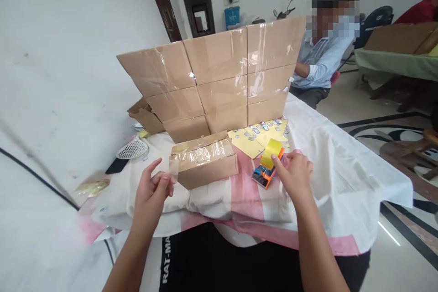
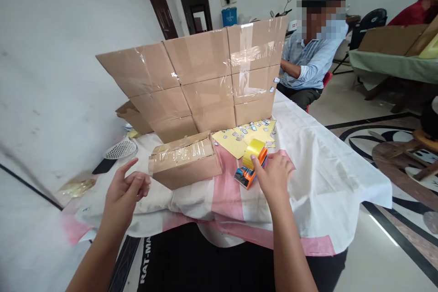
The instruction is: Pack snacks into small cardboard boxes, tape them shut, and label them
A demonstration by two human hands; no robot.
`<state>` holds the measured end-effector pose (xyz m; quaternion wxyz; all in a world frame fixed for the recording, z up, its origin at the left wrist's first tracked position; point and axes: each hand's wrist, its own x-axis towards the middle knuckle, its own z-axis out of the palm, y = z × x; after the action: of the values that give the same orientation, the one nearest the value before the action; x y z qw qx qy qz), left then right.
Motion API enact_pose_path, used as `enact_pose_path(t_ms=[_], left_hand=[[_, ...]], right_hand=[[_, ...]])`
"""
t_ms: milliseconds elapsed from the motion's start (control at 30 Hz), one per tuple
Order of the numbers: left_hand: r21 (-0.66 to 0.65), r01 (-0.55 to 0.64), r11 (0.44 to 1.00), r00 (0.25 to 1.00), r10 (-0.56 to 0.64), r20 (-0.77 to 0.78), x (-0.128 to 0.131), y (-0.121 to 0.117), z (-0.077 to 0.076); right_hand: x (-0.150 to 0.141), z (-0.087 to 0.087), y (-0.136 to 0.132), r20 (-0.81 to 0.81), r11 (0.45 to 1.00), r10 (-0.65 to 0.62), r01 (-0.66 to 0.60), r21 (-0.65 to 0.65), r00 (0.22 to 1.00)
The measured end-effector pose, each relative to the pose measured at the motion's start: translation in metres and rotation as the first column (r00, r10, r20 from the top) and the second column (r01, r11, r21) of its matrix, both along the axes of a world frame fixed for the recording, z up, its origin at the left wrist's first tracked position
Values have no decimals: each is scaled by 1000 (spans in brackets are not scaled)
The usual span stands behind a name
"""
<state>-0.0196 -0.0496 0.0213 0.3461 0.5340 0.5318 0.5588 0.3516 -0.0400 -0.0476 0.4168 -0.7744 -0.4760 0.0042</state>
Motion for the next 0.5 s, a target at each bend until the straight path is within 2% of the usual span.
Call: enact_pose_path(t_ms=[33, 67, 100, 133, 200, 233, 300, 367, 400, 433, 500], left_hand=[[11, 14, 1000, 1000, -14, -15, 2, -1, -2], [25, 28, 999, 999, -27, -30, 4, -4, -5], [42, 41, 998, 998, -39, -46, 8, -8, -9], [55, 61, 997, 996, -57, -70, 13, -13, -15], [68, 129, 989, 981, -117, -155, 23, -25, -32], [82, 177, 981, 963, -155, -222, 27, -32, -42], [173, 289, 942, 894, -200, -402, 34, -45, -62], [316, 358, 879, 822, -136, -553, 33, -53, -77], [357, 357, 863, 806, -91, -585, 31, -56, -82], [368, 327, 871, 806, -53, -590, 27, -58, -86], [307, 201, 930, 846, -7, -534, 16, -59, -88]], right_hand=[[-3, 8, -5, -8, 998, 0, 1, 59, 1000], [-10, 16, -10, -27, 990, 54, -50, 131, 998], [-22, 24, -14, -46, 968, 166, -154, 199, 985], [-37, 30, -18, -66, 921, 321, -295, 255, 945], [-74, 37, -25, -105, 773, 611, -562, 295, 785], [-93, 38, -27, -122, 695, 710, -662, 281, 693], [-125, 35, -32, -137, 558, 829, -794, 241, 542], [-143, 33, -36, -115, 464, 886, -860, 214, 449], [-145, 33, -37, -78, 437, 899, -873, 218, 430], [-143, 36, -38, -28, 430, 899, -871, 237, 437], [-130, 48, -39, 58, 485, 849, -817, 313, 526]])
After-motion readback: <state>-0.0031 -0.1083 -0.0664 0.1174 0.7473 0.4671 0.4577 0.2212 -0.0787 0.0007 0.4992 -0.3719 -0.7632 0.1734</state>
